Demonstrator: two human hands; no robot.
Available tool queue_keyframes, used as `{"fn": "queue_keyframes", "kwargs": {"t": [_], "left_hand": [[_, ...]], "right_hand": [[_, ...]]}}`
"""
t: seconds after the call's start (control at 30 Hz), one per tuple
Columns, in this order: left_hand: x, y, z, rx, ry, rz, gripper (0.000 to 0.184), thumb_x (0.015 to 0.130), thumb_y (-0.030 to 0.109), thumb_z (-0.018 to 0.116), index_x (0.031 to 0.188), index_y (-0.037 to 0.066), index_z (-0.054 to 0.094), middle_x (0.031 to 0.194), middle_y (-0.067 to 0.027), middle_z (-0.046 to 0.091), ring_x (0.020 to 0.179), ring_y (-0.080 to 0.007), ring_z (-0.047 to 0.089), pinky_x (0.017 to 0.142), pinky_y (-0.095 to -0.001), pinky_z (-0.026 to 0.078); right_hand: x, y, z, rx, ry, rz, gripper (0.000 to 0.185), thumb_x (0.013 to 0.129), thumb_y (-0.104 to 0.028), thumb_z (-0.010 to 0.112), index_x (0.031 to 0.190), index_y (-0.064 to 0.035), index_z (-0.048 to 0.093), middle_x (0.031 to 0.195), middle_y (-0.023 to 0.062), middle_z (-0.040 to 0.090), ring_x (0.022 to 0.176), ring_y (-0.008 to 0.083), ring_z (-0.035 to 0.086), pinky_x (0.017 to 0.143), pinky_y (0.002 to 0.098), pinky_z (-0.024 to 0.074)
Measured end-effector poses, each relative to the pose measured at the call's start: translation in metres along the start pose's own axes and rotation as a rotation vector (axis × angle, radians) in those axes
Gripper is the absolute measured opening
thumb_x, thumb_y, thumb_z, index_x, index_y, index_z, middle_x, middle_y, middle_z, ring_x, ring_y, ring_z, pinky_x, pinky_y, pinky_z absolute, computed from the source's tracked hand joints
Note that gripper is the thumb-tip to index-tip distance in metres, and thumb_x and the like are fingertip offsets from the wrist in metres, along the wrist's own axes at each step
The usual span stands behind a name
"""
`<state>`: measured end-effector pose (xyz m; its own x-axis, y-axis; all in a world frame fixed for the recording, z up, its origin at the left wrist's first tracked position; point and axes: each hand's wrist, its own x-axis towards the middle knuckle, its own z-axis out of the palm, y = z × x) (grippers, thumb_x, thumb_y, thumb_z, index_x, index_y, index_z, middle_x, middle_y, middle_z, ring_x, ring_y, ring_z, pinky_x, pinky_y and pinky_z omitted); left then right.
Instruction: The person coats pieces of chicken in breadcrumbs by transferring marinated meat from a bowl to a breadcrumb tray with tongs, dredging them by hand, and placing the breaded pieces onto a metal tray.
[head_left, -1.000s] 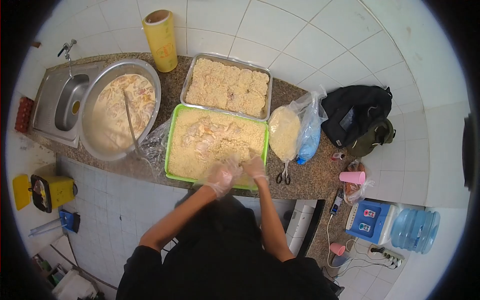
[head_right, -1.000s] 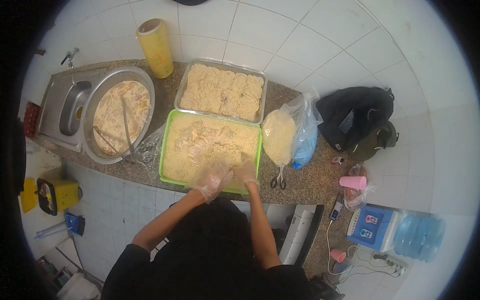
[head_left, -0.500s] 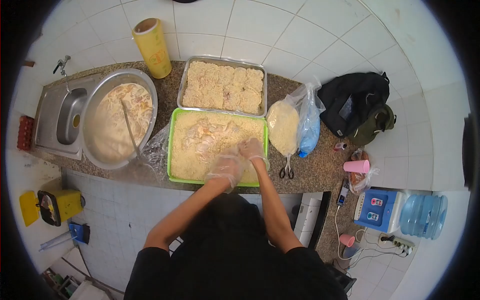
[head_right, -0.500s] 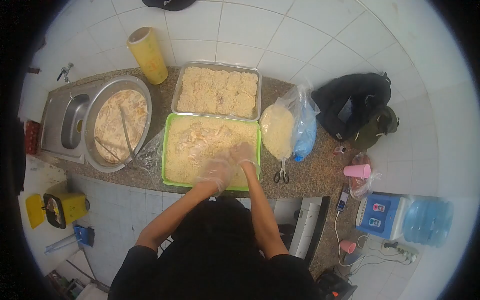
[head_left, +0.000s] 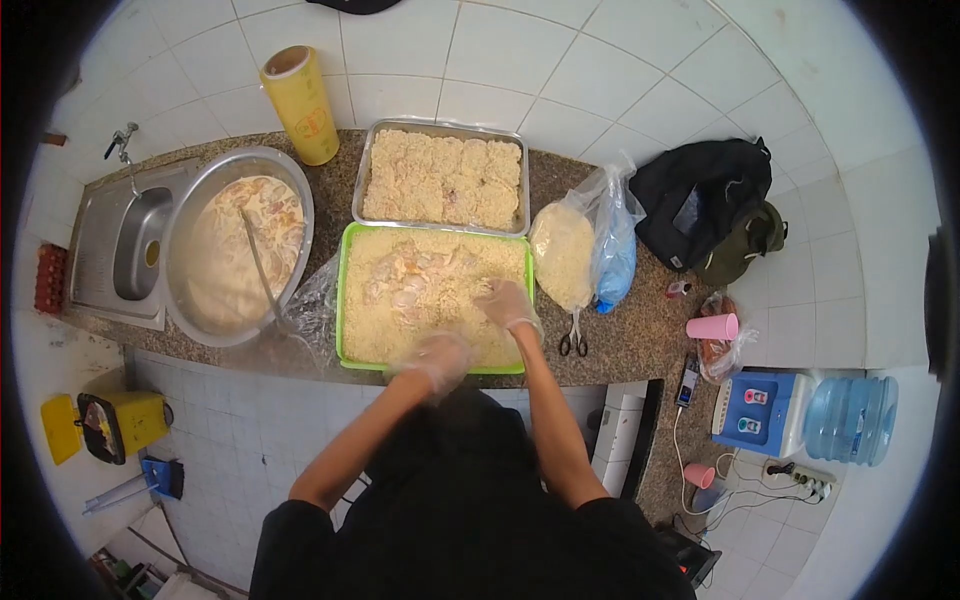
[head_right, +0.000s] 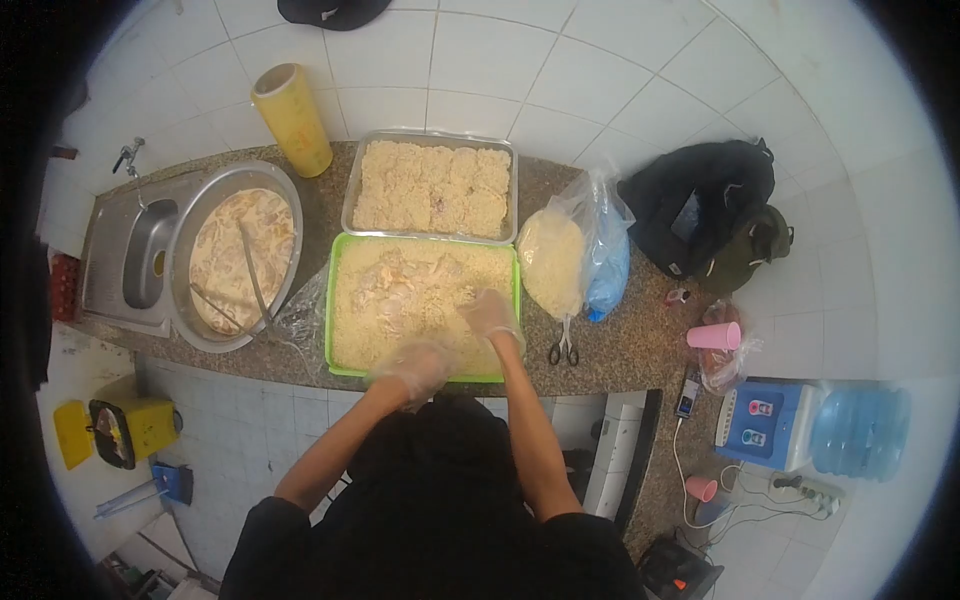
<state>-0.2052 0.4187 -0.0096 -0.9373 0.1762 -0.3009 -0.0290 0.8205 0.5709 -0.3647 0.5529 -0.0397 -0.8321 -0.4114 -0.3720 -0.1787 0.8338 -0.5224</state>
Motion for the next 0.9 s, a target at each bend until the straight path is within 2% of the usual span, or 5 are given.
{"fn": "queue_keyframes", "kwargs": {"t": [0.4, 0.6, 0.7, 0.8, 0.9], "left_hand": [[-0.017, -0.034, 0.038, -0.052, 0.157, -0.086, 0.018, 0.085, 0.016, 0.062, 0.092, 0.004, 0.073, 0.097, -0.0229, 0.071, 0.092, -0.0421, 0.069, 0.081, -0.0511, 0.055], [0.02, -0.031, 0.059, -0.163, 0.188, 0.047, 0.023, 0.089, 0.016, 0.056, 0.098, 0.0, 0.07, 0.092, -0.0263, 0.07, 0.091, -0.0441, 0.069, 0.08, -0.0516, 0.054], [0.038, -0.032, 0.064, -0.002, 0.462, 0.135, 0.027, 0.091, 0.016, 0.053, 0.103, -0.001, 0.07, 0.096, -0.0255, 0.071, 0.091, -0.0426, 0.07, 0.081, -0.0509, 0.055], [0.042, -0.034, 0.057, 0.294, 0.87, 0.217, 0.031, 0.093, 0.014, 0.051, 0.109, -0.004, 0.07, 0.096, -0.0247, 0.073, 0.09, -0.0416, 0.072, 0.082, -0.0496, 0.056], [0.036, 0.009, -0.01, 0.065, -0.14, -0.173, 0.037, 0.094, 0.013, 0.05, 0.119, -0.009, 0.065, 0.114, -0.0289, 0.07, 0.103, -0.0418, 0.07, 0.088, -0.0472, 0.056]], "right_hand": [[-0.093, -0.083, -0.059, -0.076, 0.243, -0.367, 0.052, 0.085, -0.033, 0.076, 0.128, -0.0044, 0.064, 0.114, 0.0226, 0.064, 0.104, 0.0379, 0.064, 0.089, 0.0463, 0.0528], [-0.05, 0.021, 0.064, -0.44, 0.193, 0.047, 0.063, 0.08, -0.038, 0.079, 0.128, -0.0016, 0.064, 0.117, 0.0261, 0.065, 0.109, 0.0376, 0.065, 0.091, 0.0457, 0.0532], [-0.033, 0.025, 0.044, -0.042, -0.031, 0.146, 0.061, 0.083, -0.032, 0.076, 0.128, 0.0058, 0.061, 0.115, 0.0266, 0.068, 0.112, 0.0373, 0.067, 0.092, 0.0463, 0.0529], [-0.023, 0.026, 0.024, 0.158, 0.088, -0.123, 0.059, 0.086, -0.029, 0.072, 0.132, 0.0067, 0.058, 0.108, 0.029, 0.071, 0.104, 0.0382, 0.071, 0.088, 0.0442, 0.0551], [0.0, 0.032, 0.019, 0.09, 0.204, -0.371, 0.051, 0.086, -0.027, 0.073, 0.129, -0.0009, 0.065, 0.102, 0.0259, 0.073, 0.094, 0.0364, 0.074, 0.083, 0.0418, 0.0573]]}}
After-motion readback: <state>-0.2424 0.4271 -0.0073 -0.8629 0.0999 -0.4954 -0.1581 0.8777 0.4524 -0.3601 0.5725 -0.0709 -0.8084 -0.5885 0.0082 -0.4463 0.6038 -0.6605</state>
